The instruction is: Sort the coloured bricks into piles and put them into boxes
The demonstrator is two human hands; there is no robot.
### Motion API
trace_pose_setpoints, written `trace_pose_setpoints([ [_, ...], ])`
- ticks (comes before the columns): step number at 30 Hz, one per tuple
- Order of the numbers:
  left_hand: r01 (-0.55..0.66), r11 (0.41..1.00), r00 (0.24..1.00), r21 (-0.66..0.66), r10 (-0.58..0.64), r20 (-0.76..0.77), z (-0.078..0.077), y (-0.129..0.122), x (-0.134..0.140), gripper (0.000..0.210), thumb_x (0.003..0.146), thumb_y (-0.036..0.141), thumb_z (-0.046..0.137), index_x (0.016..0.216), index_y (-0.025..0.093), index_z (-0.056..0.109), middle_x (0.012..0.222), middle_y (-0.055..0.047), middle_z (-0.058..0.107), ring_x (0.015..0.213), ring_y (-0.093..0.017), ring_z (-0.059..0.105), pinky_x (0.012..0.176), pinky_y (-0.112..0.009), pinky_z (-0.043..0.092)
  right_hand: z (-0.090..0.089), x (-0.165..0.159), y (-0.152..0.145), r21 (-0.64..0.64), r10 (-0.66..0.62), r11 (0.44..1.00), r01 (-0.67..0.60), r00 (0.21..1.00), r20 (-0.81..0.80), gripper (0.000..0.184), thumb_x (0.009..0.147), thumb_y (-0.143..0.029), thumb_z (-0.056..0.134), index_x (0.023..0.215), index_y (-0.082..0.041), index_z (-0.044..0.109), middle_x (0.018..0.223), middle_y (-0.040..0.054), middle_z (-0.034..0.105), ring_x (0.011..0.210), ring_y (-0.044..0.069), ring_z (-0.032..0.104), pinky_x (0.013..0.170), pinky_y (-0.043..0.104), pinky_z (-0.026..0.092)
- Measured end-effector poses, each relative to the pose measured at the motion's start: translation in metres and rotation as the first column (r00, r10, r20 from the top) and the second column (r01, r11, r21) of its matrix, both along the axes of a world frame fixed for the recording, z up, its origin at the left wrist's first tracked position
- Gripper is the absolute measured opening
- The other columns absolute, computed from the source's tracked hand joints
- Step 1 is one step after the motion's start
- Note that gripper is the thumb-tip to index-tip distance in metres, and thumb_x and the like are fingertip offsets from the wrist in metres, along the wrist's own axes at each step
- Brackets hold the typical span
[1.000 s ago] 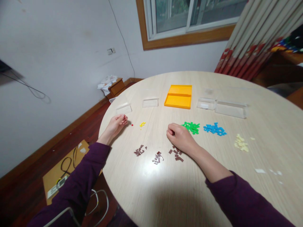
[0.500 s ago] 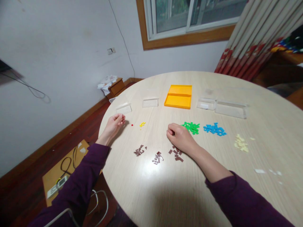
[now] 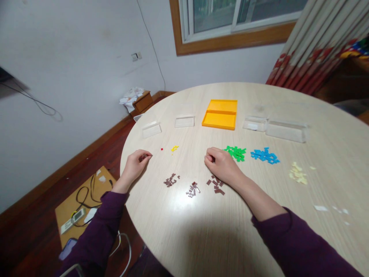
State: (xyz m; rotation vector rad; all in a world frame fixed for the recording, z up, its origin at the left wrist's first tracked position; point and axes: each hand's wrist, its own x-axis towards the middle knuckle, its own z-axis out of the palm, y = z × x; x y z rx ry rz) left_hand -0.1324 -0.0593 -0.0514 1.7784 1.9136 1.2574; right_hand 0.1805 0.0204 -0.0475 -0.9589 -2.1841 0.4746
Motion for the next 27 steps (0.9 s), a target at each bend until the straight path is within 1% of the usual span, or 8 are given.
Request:
trace_pose_setpoints([
  [4, -0.017, 1.0, 0.998, -0.003, 0.017, 0.066, -0.001, 0.0, -0.001, 0.009, 0.071, 0.013, 0.066, 0.071, 0.02, 0.071, 0.07, -0.003, 0.068, 0.064, -0.018, 0.054, 0.069, -0.031, 0.04, 0.0, 0.001, 0.001, -0.01, -0.009, 1.0, 0.009, 1.0, 0.012, 0.026, 0.076, -0.019, 0.047, 0.059, -0.024, 0.028, 0.054, -0.0037, 0.038, 0.051, 0.013, 0.038, 0.054, 0.027, 0.031],
  [9, -0.011, 0.999, 0.999, -0.039, 0.013, 0.049, -0.005, 0.0, -0.003, 0.008, 0.075, 0.014, 0.065, 0.076, 0.02, 0.07, 0.075, -0.005, 0.069, 0.069, -0.019, 0.058, 0.073, -0.033, 0.042, -0.001, 0.001, 0.001, -0.011, -0.01, 1.0, 0.011, 1.0, 0.017, 0.026, 0.076, -0.02, 0.047, 0.059, -0.025, 0.029, 0.054, -0.0038, 0.038, 0.05, 0.013, 0.037, 0.054, 0.027, 0.031],
  [12, -0.005, 1.0, 1.0, -0.017, 0.006, 0.021, -0.003, -0.001, -0.002, 0.01, 0.073, 0.011, 0.065, 0.076, 0.019, 0.069, 0.078, -0.004, 0.069, 0.071, -0.019, 0.059, 0.076, -0.034, 0.042, -0.001, 0.001, 0.001, -0.005, -0.007, 1.0, 0.007, 1.0, 0.01, 0.026, 0.076, -0.02, 0.047, 0.059, -0.025, 0.029, 0.053, -0.0038, 0.038, 0.05, 0.013, 0.037, 0.054, 0.027, 0.031],
  [14, -0.045, 0.998, 0.998, 0.045, 0.046, -0.033, 0.001, -0.003, 0.0, 0.013, 0.072, 0.008, 0.063, 0.076, 0.02, 0.068, 0.081, -0.004, 0.067, 0.076, -0.019, 0.059, 0.079, -0.035, 0.041, -0.001, 0.001, 0.001, -0.002, -0.007, 1.0, 0.007, 1.0, 0.007, 0.026, 0.076, -0.02, 0.047, 0.059, -0.025, 0.029, 0.053, -0.0038, 0.037, 0.05, 0.013, 0.037, 0.054, 0.027, 0.031],
  [17, -0.164, 0.972, 0.98, 0.169, 0.18, -0.088, 0.004, -0.007, 0.0, 0.019, 0.073, 0.004, 0.057, 0.074, 0.02, 0.067, 0.082, -0.003, 0.064, 0.083, -0.02, 0.058, 0.082, -0.037, 0.04, -0.001, 0.001, 0.001, -0.01, -0.007, 1.0, 0.007, 1.0, 0.011, 0.026, 0.076, -0.019, 0.048, 0.058, -0.024, 0.03, 0.053, -0.0036, 0.038, 0.05, 0.013, 0.038, 0.054, 0.027, 0.031],
  [19, -0.197, 0.962, 0.969, 0.187, 0.221, -0.114, 0.003, -0.008, -0.001, 0.023, 0.072, 0.002, 0.054, 0.073, 0.02, 0.068, 0.082, -0.003, 0.061, 0.085, -0.021, 0.057, 0.082, -0.038, 0.04, -0.001, 0.002, 0.001, -0.017, -0.007, 1.0, 0.007, 1.0, 0.013, 0.026, 0.076, -0.02, 0.049, 0.059, -0.024, 0.03, 0.054, -0.0035, 0.039, 0.05, 0.013, 0.038, 0.055, 0.027, 0.032],
  [23, -0.121, 0.986, 0.961, 0.114, 0.145, -0.237, -0.003, -0.007, -0.001, 0.031, 0.071, 0.0, 0.053, 0.079, 0.022, 0.073, 0.085, -0.004, 0.06, 0.085, -0.021, 0.056, 0.08, -0.038, 0.038, -0.001, 0.002, 0.001, -0.019, -0.004, 1.0, 0.004, 1.0, 0.009, 0.027, 0.078, -0.022, 0.049, 0.059, -0.025, 0.03, 0.054, -0.0035, 0.039, 0.05, 0.014, 0.038, 0.054, 0.027, 0.032],
  [27, -0.06, 0.997, 0.938, 0.05, 0.073, -0.338, -0.006, -0.006, -0.001, 0.03, 0.073, 0.001, 0.053, 0.078, 0.022, 0.074, 0.083, -0.005, 0.061, 0.085, -0.021, 0.056, 0.08, -0.038, 0.035, 0.001, 0.001, 0.0, -0.017, -0.003, 1.0, 0.004, 1.0, 0.006, 0.027, 0.077, -0.02, 0.048, 0.059, -0.024, 0.029, 0.054, -0.0035, 0.039, 0.051, 0.014, 0.038, 0.055, 0.027, 0.031],
])
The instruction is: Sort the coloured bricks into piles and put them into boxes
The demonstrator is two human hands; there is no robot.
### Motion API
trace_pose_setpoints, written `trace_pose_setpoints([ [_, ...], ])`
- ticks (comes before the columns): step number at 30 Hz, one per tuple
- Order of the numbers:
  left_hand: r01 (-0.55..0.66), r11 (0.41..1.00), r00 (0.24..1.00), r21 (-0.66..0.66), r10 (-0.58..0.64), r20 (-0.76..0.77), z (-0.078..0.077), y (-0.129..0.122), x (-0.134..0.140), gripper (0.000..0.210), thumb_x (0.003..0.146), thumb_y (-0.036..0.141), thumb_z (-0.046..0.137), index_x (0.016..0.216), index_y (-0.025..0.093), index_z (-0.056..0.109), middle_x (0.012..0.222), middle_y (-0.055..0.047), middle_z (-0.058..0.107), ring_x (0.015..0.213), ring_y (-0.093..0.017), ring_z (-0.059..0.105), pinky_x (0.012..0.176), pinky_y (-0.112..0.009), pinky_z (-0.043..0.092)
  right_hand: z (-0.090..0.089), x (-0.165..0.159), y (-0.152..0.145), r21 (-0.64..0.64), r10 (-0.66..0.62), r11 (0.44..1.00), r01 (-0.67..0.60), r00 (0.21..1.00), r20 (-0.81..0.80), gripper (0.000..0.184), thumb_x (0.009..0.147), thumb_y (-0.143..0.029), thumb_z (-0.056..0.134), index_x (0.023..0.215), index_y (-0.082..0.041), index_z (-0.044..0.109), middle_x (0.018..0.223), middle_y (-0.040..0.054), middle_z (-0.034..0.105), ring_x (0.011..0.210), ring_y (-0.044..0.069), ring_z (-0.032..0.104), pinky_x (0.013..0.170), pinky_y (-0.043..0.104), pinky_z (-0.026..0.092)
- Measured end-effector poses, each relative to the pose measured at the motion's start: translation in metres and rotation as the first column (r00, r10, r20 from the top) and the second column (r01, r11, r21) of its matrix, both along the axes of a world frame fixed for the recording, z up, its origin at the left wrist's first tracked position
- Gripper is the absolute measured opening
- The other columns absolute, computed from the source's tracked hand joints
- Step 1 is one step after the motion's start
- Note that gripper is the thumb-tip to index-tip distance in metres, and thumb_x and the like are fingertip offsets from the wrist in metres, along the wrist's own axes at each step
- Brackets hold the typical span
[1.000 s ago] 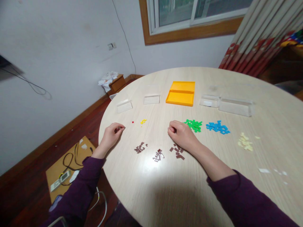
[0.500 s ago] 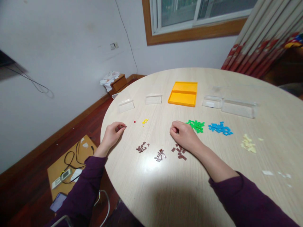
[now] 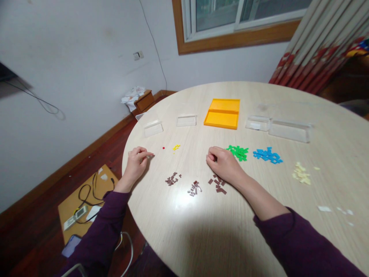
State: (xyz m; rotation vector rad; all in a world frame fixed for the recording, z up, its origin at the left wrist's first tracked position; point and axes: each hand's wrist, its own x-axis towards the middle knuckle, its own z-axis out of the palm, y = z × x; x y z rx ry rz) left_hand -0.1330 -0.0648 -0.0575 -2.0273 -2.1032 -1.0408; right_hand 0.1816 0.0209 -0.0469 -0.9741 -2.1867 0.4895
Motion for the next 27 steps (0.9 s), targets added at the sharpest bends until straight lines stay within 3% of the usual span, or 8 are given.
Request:
trace_pose_setpoints([
  [18, -0.005, 1.0, 0.998, -0.025, 0.003, -0.058, 0.0, -0.001, 0.0, 0.027, 0.075, 0.004, 0.052, 0.078, 0.021, 0.072, 0.081, -0.005, 0.062, 0.083, -0.021, 0.056, 0.08, -0.038, 0.034, -0.003, 0.0, 0.001, 0.007, -0.001, 1.0, 0.001, 1.0, -0.003, 0.026, 0.076, -0.019, 0.048, 0.059, -0.024, 0.03, 0.054, -0.0037, 0.039, 0.051, 0.013, 0.038, 0.055, 0.027, 0.031],
  [23, -0.023, 0.997, 1.0, 0.071, 0.024, -0.02, 0.004, -0.001, 0.005, 0.024, 0.076, 0.006, 0.052, 0.082, 0.02, 0.07, 0.084, -0.005, 0.062, 0.085, -0.021, 0.056, 0.079, -0.037, 0.035, -0.001, 0.0, 0.0, 0.007, 0.003, 1.0, -0.003, 1.0, -0.01, 0.025, 0.077, -0.02, 0.047, 0.059, -0.024, 0.03, 0.054, -0.0036, 0.038, 0.051, 0.013, 0.038, 0.054, 0.027, 0.031],
  [27, 0.107, 0.993, 0.993, 0.058, -0.105, -0.049, 0.009, 0.007, 0.019, 0.022, 0.079, 0.008, 0.054, 0.088, 0.019, 0.07, 0.089, -0.007, 0.061, 0.088, -0.022, 0.055, 0.08, -0.037, 0.034, 0.001, -0.001, -0.001, 0.008, -0.001, 1.0, 0.001, 1.0, -0.017, 0.025, 0.076, -0.02, 0.047, 0.059, -0.025, 0.029, 0.053, -0.0037, 0.038, 0.05, 0.013, 0.037, 0.053, 0.027, 0.031],
])
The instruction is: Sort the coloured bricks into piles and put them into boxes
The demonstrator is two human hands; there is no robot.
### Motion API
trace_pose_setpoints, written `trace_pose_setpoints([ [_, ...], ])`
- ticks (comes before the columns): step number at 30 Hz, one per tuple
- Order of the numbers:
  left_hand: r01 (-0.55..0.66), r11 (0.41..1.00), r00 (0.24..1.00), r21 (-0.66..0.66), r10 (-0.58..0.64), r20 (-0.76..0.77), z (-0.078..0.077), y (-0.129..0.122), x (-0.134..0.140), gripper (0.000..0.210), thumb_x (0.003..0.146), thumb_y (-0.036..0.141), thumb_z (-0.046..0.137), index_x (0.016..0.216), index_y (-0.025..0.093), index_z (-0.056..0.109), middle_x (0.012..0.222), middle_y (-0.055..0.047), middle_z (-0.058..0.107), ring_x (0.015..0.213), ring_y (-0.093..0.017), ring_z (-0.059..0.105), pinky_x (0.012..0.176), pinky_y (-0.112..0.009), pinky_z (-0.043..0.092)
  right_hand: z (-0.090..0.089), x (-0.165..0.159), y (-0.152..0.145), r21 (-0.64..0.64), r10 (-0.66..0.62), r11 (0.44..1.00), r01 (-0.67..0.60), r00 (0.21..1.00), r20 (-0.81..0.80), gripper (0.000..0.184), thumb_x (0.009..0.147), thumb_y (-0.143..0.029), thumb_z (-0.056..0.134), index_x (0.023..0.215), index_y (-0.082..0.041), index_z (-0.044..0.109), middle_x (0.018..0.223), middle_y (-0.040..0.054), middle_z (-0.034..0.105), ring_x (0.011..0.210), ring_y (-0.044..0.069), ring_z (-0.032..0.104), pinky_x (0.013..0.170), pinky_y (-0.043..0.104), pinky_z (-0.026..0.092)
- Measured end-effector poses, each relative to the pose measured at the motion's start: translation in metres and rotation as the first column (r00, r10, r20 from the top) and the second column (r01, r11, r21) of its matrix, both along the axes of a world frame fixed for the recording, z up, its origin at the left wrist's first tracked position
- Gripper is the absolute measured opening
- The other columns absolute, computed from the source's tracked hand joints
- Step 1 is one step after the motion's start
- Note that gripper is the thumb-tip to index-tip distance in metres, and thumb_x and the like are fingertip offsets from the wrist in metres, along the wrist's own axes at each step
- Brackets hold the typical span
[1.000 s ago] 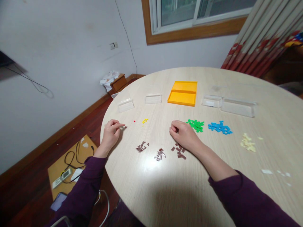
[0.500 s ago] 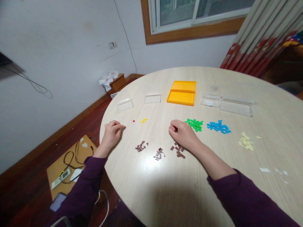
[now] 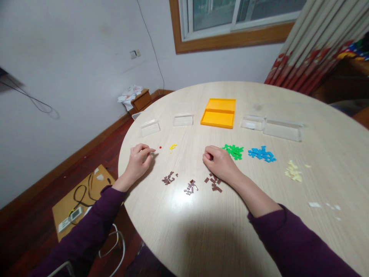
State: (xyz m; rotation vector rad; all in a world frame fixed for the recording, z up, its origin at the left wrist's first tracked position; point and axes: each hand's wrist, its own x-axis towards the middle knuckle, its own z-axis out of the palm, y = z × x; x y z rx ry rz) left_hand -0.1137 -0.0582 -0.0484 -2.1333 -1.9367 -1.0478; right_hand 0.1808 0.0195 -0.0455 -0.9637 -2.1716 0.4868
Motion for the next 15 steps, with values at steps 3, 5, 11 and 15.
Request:
trace_pose_setpoints([
  [3, 0.125, 0.99, 0.991, -0.066, -0.127, -0.03, 0.005, 0.011, 0.015, 0.02, 0.083, 0.012, 0.054, 0.092, 0.019, 0.071, 0.092, -0.008, 0.062, 0.088, -0.022, 0.054, 0.08, -0.037, 0.032, 0.001, 0.0, -0.001, -0.001, -0.003, 1.0, 0.003, 1.0, -0.001, 0.025, 0.076, -0.019, 0.047, 0.059, -0.025, 0.029, 0.053, -0.0037, 0.038, 0.05, 0.013, 0.038, 0.053, 0.027, 0.031],
  [5, 0.169, 0.979, 0.984, -0.113, -0.174, -0.038, 0.007, 0.018, 0.025, 0.02, 0.085, 0.014, 0.054, 0.093, 0.02, 0.071, 0.093, -0.008, 0.061, 0.088, -0.022, 0.053, 0.08, -0.037, 0.031, 0.001, 0.0, -0.001, 0.001, -0.001, 1.0, 0.001, 1.0, -0.002, 0.025, 0.076, -0.019, 0.046, 0.06, -0.025, 0.029, 0.053, -0.0038, 0.038, 0.05, 0.013, 0.038, 0.053, 0.027, 0.031],
  [11, 0.176, 0.969, 0.982, -0.175, -0.186, -0.038, 0.003, 0.03, 0.035, 0.011, 0.083, 0.016, 0.065, 0.09, 0.02, 0.073, 0.09, -0.008, 0.061, 0.087, -0.022, 0.053, 0.078, -0.036, 0.03, 0.001, 0.0, 0.0, -0.021, 0.005, 1.0, -0.005, 1.0, 0.003, 0.026, 0.077, -0.018, 0.047, 0.06, -0.025, 0.029, 0.053, -0.004, 0.037, 0.05, 0.013, 0.036, 0.053, 0.027, 0.031],
  [15, 0.165, 0.967, 0.98, -0.191, -0.183, -0.076, 0.0, 0.031, 0.033, 0.009, 0.084, 0.015, 0.065, 0.087, 0.019, 0.073, 0.091, -0.007, 0.063, 0.087, -0.021, 0.055, 0.078, -0.035, 0.031, -0.001, 0.0, 0.002, -0.026, 0.008, 1.0, -0.008, 1.0, -0.003, 0.026, 0.076, -0.018, 0.047, 0.059, -0.025, 0.029, 0.053, -0.0043, 0.036, 0.05, 0.013, 0.036, 0.054, 0.027, 0.03],
])
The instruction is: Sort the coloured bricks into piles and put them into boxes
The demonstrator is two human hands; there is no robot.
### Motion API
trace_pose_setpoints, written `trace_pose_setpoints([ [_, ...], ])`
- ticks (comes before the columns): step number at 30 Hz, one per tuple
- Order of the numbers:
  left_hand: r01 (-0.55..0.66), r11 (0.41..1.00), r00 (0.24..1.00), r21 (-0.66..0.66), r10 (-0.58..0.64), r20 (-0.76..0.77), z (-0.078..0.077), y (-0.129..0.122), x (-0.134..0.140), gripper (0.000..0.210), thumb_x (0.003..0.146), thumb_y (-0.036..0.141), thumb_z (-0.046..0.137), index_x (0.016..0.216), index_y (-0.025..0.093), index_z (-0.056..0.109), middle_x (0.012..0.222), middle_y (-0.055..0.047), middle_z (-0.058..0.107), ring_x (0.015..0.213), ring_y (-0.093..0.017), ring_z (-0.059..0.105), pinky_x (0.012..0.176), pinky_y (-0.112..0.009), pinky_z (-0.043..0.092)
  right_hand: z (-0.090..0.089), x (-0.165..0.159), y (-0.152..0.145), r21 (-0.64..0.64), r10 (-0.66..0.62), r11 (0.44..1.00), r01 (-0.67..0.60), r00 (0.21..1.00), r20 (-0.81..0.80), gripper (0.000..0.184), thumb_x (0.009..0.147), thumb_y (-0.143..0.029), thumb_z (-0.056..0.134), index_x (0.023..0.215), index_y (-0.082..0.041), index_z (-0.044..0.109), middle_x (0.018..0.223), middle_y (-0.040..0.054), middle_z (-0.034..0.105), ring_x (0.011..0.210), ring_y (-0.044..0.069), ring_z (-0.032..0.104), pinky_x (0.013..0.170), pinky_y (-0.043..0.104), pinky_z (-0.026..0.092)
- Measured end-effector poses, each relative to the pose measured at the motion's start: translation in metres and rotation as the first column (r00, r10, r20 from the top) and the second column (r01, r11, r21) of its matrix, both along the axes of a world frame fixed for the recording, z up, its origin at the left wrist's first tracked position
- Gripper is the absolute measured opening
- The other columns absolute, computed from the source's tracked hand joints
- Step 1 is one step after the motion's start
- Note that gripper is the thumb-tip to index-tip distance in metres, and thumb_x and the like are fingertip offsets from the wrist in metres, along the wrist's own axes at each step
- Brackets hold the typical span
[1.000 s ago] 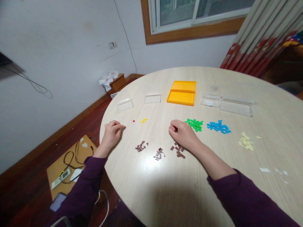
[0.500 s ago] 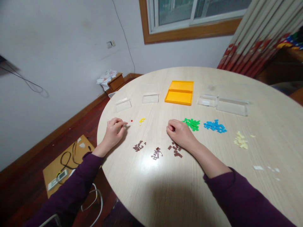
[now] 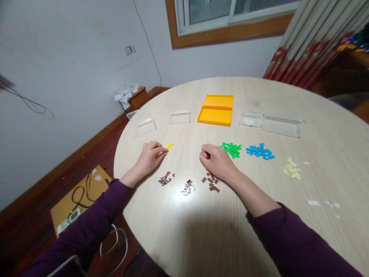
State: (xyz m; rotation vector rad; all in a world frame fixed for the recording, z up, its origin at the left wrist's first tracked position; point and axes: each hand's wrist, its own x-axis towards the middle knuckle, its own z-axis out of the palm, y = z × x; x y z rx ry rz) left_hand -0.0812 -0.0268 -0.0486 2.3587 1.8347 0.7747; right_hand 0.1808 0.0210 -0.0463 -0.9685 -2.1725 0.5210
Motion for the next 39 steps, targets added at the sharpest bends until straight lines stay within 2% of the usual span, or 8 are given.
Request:
trace_pose_setpoints([
  [8, 0.023, 1.0, 1.0, 0.008, -0.023, 0.02, 0.002, -0.001, 0.005, 0.008, 0.086, 0.014, 0.061, 0.082, 0.017, 0.068, 0.089, -0.006, 0.065, 0.085, -0.02, 0.056, 0.078, -0.035, 0.035, -0.001, 0.0, 0.0, 0.005, -0.001, 1.0, 0.001, 1.0, -0.009, 0.027, 0.076, -0.016, 0.047, 0.059, -0.025, 0.028, 0.054, -0.004, 0.037, 0.051, 0.013, 0.037, 0.054, 0.027, 0.03],
  [11, 0.008, 1.0, 0.971, 0.022, -0.013, 0.24, 0.006, -0.004, 0.006, 0.008, 0.086, 0.015, 0.057, 0.08, 0.016, 0.062, 0.081, -0.004, 0.062, 0.076, -0.016, 0.053, 0.072, -0.032, 0.038, -0.001, 0.0, 0.0, 0.007, -0.004, 1.0, 0.004, 1.0, -0.01, 0.026, 0.075, -0.017, 0.047, 0.059, -0.025, 0.028, 0.054, -0.004, 0.036, 0.05, 0.013, 0.037, 0.054, 0.027, 0.03],
  [14, -0.089, 0.996, 0.857, 0.019, 0.067, 0.511, 0.011, -0.007, 0.004, 0.009, 0.086, 0.019, 0.053, 0.078, 0.017, 0.056, 0.071, 0.0, 0.056, 0.065, -0.013, 0.048, 0.063, -0.027, 0.038, 0.0, 0.0, 0.0, 0.008, -0.004, 1.0, 0.004, 1.0, -0.004, 0.026, 0.075, -0.017, 0.047, 0.059, -0.025, 0.028, 0.053, -0.0041, 0.037, 0.05, 0.013, 0.037, 0.054, 0.027, 0.03],
  [17, -0.169, 0.986, 0.751, 0.015, 0.119, 0.649, 0.013, -0.009, 0.001, 0.014, 0.086, 0.021, 0.051, 0.073, 0.019, 0.052, 0.064, 0.002, 0.051, 0.062, -0.013, 0.047, 0.06, -0.026, 0.038, -0.001, 0.0, 0.0, 0.008, -0.001, 1.0, 0.001, 1.0, 0.0, 0.025, 0.074, -0.017, 0.047, 0.059, -0.025, 0.028, 0.053, -0.004, 0.037, 0.05, 0.013, 0.037, 0.054, 0.027, 0.03],
  [25, -0.192, 0.981, 0.712, 0.018, 0.127, 0.691, 0.007, -0.008, -0.006, 0.031, 0.086, 0.03, 0.05, 0.057, 0.019, 0.047, 0.055, 0.003, 0.045, 0.055, -0.011, 0.042, 0.055, -0.026, 0.035, -0.001, 0.001, -0.001, -0.002, -0.002, 1.0, 0.002, 1.0, -0.004, 0.025, 0.074, -0.017, 0.046, 0.058, -0.025, 0.028, 0.052, -0.004, 0.037, 0.05, 0.013, 0.037, 0.054, 0.027, 0.03],
  [29, -0.151, 0.988, 0.652, -0.03, 0.123, 0.748, 0.007, -0.006, -0.008, 0.018, 0.079, 0.029, 0.061, 0.065, 0.017, 0.059, 0.063, 0.001, 0.058, 0.059, -0.011, 0.052, 0.059, -0.026, 0.042, 0.0, 0.001, 0.0, 0.001, 0.003, 1.0, -0.003, 1.0, -0.008, 0.025, 0.074, -0.017, 0.046, 0.058, -0.025, 0.028, 0.053, -0.0041, 0.037, 0.05, 0.013, 0.037, 0.053, 0.027, 0.029],
  [34, -0.088, 0.993, 0.59, -0.084, 0.12, 0.798, 0.005, -0.006, -0.008, 0.013, 0.07, 0.028, 0.071, 0.072, 0.017, 0.065, 0.064, 0.001, 0.06, 0.056, -0.01, 0.052, 0.056, -0.025, 0.042, -0.001, 0.001, 0.0, 0.008, 0.006, 1.0, -0.005, 1.0, -0.012, 0.024, 0.073, -0.017, 0.045, 0.058, -0.025, 0.028, 0.053, -0.0041, 0.037, 0.049, 0.013, 0.037, 0.053, 0.027, 0.029],
  [39, -0.06, 0.995, 0.616, -0.074, 0.096, 0.782, 0.004, -0.007, -0.008, 0.013, 0.073, 0.03, 0.068, 0.077, 0.017, 0.07, 0.079, -0.005, 0.07, 0.071, -0.015, 0.062, 0.067, -0.029, 0.05, -0.001, 0.0, 0.0, 0.007, 0.001, 1.0, -0.001, 1.0, -0.006, 0.024, 0.073, -0.017, 0.045, 0.058, -0.025, 0.028, 0.053, -0.0039, 0.037, 0.05, 0.013, 0.037, 0.053, 0.027, 0.029],
])
